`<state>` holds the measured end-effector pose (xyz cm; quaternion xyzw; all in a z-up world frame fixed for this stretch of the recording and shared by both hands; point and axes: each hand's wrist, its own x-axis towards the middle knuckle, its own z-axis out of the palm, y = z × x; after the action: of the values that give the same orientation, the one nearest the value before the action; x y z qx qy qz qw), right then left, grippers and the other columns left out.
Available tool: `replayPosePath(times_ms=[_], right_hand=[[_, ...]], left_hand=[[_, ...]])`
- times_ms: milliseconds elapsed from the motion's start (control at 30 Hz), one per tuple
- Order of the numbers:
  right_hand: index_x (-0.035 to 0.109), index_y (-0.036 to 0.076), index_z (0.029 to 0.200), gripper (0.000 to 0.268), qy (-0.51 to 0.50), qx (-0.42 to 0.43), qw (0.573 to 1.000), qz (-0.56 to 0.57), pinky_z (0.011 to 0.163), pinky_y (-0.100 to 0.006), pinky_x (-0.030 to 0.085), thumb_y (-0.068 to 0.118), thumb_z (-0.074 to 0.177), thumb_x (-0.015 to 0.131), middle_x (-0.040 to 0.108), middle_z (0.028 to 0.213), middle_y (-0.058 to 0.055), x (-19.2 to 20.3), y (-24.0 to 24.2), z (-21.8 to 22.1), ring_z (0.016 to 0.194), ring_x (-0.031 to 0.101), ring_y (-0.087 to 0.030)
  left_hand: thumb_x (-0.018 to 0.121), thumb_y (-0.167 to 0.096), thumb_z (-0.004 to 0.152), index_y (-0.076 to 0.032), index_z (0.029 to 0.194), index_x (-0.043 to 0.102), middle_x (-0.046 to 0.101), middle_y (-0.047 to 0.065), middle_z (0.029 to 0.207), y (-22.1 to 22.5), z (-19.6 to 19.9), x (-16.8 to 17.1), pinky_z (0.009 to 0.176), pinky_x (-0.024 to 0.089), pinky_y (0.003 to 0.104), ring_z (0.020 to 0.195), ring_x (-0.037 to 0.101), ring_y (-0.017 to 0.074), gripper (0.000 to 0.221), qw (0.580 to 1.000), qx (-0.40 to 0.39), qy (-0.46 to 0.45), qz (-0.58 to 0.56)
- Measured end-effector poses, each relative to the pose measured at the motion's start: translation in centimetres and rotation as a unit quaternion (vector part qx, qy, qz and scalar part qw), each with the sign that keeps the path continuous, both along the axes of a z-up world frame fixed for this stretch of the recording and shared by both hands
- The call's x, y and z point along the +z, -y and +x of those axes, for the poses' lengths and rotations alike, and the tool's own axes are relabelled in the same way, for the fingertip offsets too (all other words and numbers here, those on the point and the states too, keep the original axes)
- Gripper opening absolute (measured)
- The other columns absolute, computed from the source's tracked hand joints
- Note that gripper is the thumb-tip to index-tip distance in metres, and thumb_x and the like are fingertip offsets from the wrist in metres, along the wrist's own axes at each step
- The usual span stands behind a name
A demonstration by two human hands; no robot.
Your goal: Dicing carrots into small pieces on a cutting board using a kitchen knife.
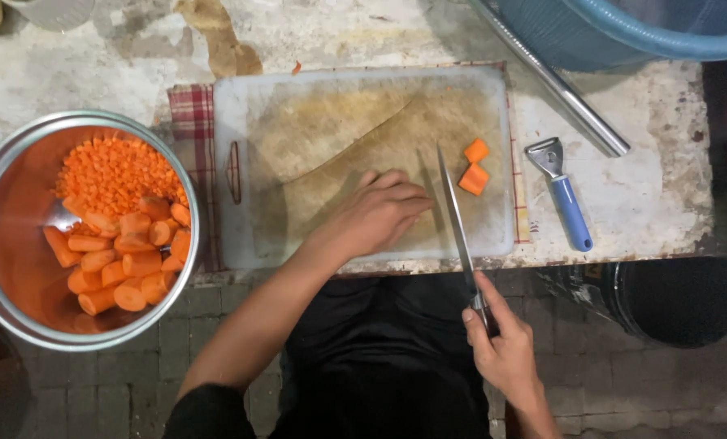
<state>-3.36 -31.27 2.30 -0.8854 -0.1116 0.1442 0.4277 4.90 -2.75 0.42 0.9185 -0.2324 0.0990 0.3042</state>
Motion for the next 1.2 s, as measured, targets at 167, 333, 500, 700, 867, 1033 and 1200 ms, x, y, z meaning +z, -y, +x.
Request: replayPosePath(times_ms=[167, 333, 500, 700, 867, 1033, 1200], right_hand=[[0.049, 0.014, 0.145, 0.056, 0.015, -0.016, 1.0, -0.004, 0.053, -0.026, 0.047, 0.022, 0.091, 0.059, 0.059, 0.054, 0.003, -0.3, 0.5, 0.0, 0.048, 0.05, -0.007], [0.048, 0.014, 0.145, 0.055, 0.007, -0.019, 1.0, 0.009, 0.052, -0.027, 0.046, 0.02, 0.091, 0.059, 0.057, 0.054, 0.003, -0.6, 0.2, -0.2, 0.048, 0.049, -0.008], [0.051, 0.015, 0.143, 0.053, 0.006, -0.01, 1.0, -0.004, 0.054, -0.026, 0.047, 0.021, 0.091, 0.06, 0.058, 0.057, 0.003, -0.3, 0.0, -1.0, 0.049, 0.049, -0.008], [0.046, 0.013, 0.146, 0.057, -0.141, -0.053, 0.984, 0.098, 0.046, -0.027, 0.048, 0.017, 0.091, 0.058, 0.06, 0.064, 0.0, -0.3, -1.6, -2.0, 0.045, 0.052, -0.01], [0.042, 0.011, 0.149, 0.059, -0.182, -0.074, 0.969, 0.151, 0.041, -0.028, 0.043, 0.013, 0.091, 0.055, 0.057, 0.067, -0.004, 0.0, -2.7, -1.9, 0.043, 0.047, -0.012], [0.043, 0.012, 0.148, 0.057, -0.131, -0.043, 0.981, 0.139, 0.047, -0.025, 0.048, 0.014, 0.092, 0.055, 0.059, 0.067, -0.001, -0.6, -3.1, -1.8, 0.045, 0.05, -0.01], [0.041, 0.01, 0.148, 0.058, -0.119, -0.013, 0.985, 0.128, 0.049, -0.026, 0.049, 0.016, 0.093, 0.055, 0.06, 0.065, 0.001, -0.1, -3.3, -2.0, 0.047, 0.053, -0.009]], left_hand=[[0.067, -0.01, 0.084, -0.017, 0.058, 0.058, 0.051, -0.005, 0.066, 0.9, 2.6, 0.0, 0.074, 0.028, 0.037, 0.082, 0.045, 0.0194, 0.028, 0.983, -0.094, -0.066, 0.141], [0.065, -0.013, 0.088, -0.012, 0.081, 0.07, 0.068, 0.007, 0.084, 0.9, 4.7, 0.8, 0.079, 0.044, 0.044, 0.093, 0.06, 0.0271, 0.009, 0.981, -0.093, -0.103, 0.133], [0.05, -0.011, 0.096, -0.01, 0.096, 0.073, 0.07, 0.008, 0.094, -1.8, 5.0, 0.6, 0.083, 0.05, 0.044, 0.095, 0.063, 0.0282, 0.023, 0.978, -0.031, -0.193, 0.077], [0.05, -0.012, 0.097, -0.01, 0.097, 0.073, 0.065, 0.007, 0.093, -2.8, 2.1, -1.3, 0.069, 0.051, 0.041, 0.089, 0.064, 0.0299, 0.023, 0.978, -0.006, -0.204, 0.038], [0.058, -0.009, 0.095, -0.012, 0.102, 0.071, 0.066, 0.003, 0.094, -2.4, -0.3, -0.7, 0.075, 0.047, 0.04, 0.08, 0.061, 0.026, 0.015, 0.995, -0.019, -0.081, -0.059], [0.064, -0.014, 0.094, -0.006, 0.114, 0.068, 0.062, 0.007, 0.105, -3.4, -2.4, 0.4, 0.086, 0.047, 0.038, 0.097, 0.06, 0.0255, 0.021, 0.994, 0.006, -0.06, -0.092], [0.076, -0.017, 0.085, -0.001, 0.134, 0.053, 0.049, 0.013, 0.134, -4.5, -4.1, -0.6, 0.095, 0.051, 0.04, 0.123, 0.054, 0.0296, 0.057, 0.993, -0.016, -0.106, -0.054]])
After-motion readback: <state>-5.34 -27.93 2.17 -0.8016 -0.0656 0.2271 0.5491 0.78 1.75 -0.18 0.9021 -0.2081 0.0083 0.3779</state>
